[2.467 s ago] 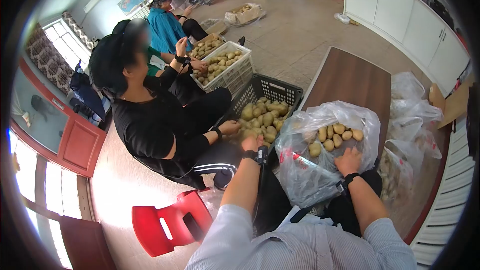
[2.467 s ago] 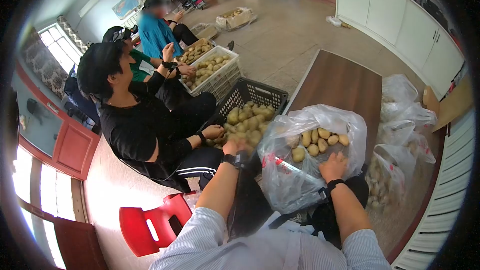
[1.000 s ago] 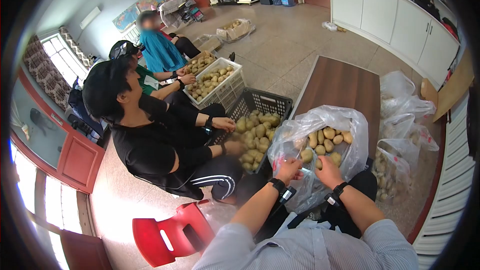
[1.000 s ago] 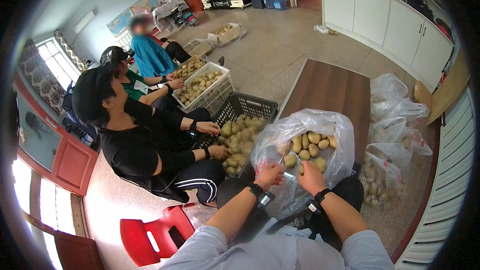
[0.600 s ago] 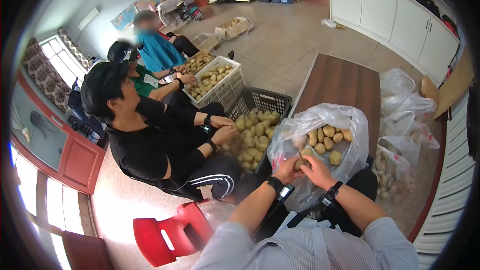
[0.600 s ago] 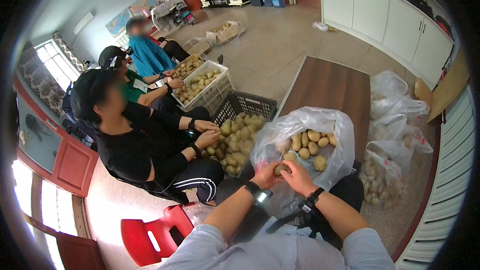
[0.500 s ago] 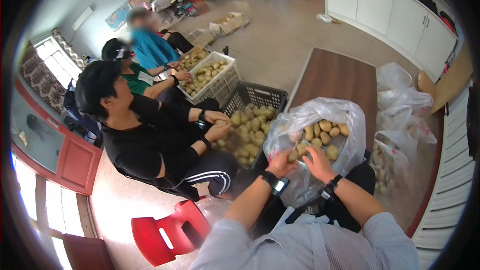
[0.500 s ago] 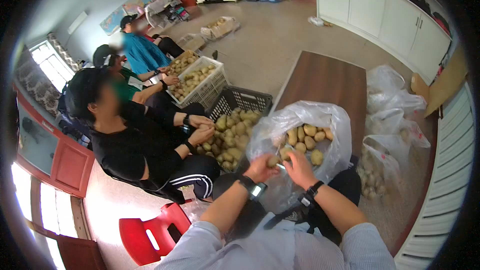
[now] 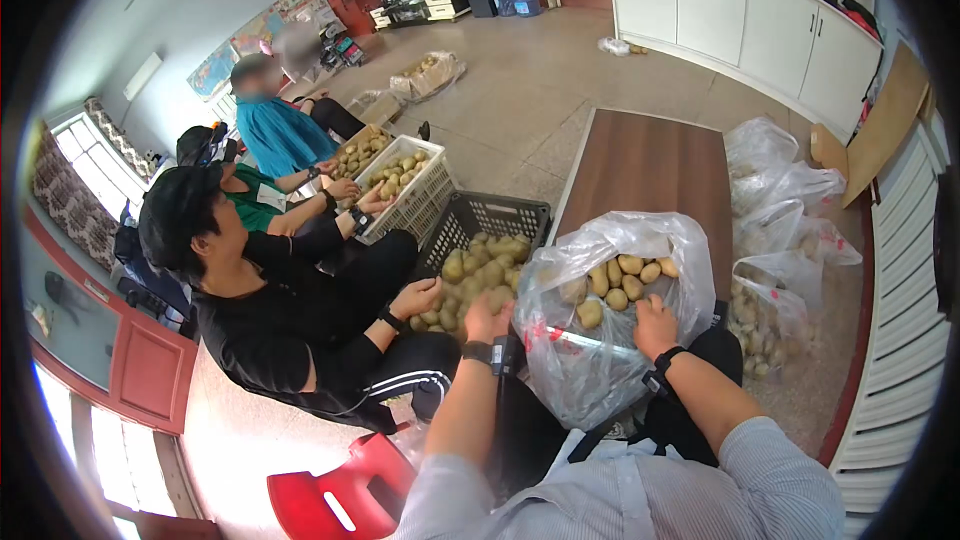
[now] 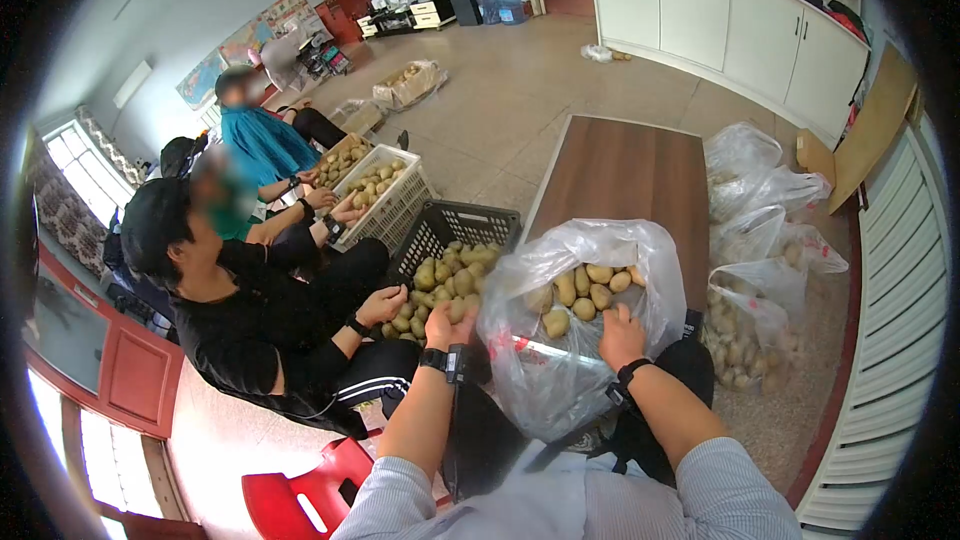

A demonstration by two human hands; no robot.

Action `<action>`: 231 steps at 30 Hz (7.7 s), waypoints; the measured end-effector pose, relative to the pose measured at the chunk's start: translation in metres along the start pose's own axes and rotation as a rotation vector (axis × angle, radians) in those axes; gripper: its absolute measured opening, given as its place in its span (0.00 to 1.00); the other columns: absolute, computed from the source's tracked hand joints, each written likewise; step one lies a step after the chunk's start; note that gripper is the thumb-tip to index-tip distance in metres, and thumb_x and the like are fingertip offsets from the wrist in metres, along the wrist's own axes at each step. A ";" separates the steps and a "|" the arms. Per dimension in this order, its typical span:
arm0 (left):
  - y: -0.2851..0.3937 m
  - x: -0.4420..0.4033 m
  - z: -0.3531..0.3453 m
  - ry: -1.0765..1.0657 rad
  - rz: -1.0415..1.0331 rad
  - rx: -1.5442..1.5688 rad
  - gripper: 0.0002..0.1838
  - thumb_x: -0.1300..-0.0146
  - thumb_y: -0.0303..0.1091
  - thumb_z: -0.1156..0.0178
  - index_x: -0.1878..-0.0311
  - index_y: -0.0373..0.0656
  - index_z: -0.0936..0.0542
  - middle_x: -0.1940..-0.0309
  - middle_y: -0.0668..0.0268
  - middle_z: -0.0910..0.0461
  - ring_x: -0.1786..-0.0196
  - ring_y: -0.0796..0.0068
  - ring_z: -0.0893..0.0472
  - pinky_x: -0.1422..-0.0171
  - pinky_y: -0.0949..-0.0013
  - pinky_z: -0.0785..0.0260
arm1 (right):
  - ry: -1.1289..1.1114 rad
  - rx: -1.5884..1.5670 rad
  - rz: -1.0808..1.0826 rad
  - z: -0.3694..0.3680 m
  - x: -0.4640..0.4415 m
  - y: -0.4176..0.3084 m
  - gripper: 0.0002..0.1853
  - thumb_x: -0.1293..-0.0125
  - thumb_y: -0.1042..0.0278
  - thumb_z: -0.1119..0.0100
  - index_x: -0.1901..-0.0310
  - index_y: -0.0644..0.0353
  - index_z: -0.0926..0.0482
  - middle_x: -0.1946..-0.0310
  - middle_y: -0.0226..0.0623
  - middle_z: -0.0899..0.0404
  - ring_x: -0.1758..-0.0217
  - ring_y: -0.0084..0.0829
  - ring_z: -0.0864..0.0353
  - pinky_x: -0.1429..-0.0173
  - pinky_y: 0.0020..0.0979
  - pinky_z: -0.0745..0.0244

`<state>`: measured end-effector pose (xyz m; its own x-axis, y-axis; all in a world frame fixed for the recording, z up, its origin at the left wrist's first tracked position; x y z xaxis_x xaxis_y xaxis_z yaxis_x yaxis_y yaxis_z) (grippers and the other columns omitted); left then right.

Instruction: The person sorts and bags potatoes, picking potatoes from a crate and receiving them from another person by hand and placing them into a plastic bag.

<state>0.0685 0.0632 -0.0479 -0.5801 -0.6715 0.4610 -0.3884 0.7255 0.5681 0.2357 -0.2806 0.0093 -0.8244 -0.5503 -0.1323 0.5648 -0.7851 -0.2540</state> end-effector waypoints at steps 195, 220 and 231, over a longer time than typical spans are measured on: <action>0.015 -0.083 0.114 0.158 0.064 -0.176 0.17 0.33 0.40 0.48 0.48 0.37 0.28 0.57 0.48 0.24 0.61 0.53 0.20 0.67 0.53 0.21 | 0.024 0.051 0.468 -0.005 0.015 -0.120 0.15 0.41 0.70 0.48 0.52 0.49 0.23 0.55 0.46 0.29 0.60 0.48 0.22 0.58 0.45 0.24; -0.005 -0.004 0.010 0.003 0.104 -0.419 0.18 0.32 0.43 0.47 0.44 0.44 0.31 0.53 0.59 0.28 0.57 0.57 0.21 0.58 0.56 0.23 | -0.191 -0.339 -0.065 -0.025 0.012 -0.053 0.25 0.41 0.63 0.40 0.43 0.60 0.33 0.50 0.54 0.24 0.49 0.55 0.22 0.45 0.49 0.27; -0.046 0.018 -0.025 -0.218 0.324 -0.400 0.22 0.34 0.42 0.45 0.42 0.41 0.34 0.52 0.56 0.29 0.54 0.54 0.22 0.53 0.55 0.24 | -0.128 -0.740 -0.025 -0.024 -0.018 -0.096 0.24 0.35 0.54 0.40 0.47 0.67 0.27 0.59 0.52 0.19 0.60 0.42 0.17 0.56 0.39 0.23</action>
<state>0.0938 0.0142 -0.0494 -0.7760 -0.3463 0.5271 0.1113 0.7475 0.6549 0.1955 -0.1887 0.0125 -0.8007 -0.5989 -0.0166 0.3367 -0.4269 -0.8393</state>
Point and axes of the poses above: each hand's wrist, its own x-axis away from the middle knuckle, its own z-axis out of the back of the hand, y = z × x, the point moved 10 cm from there along -x, towards the middle knuckle
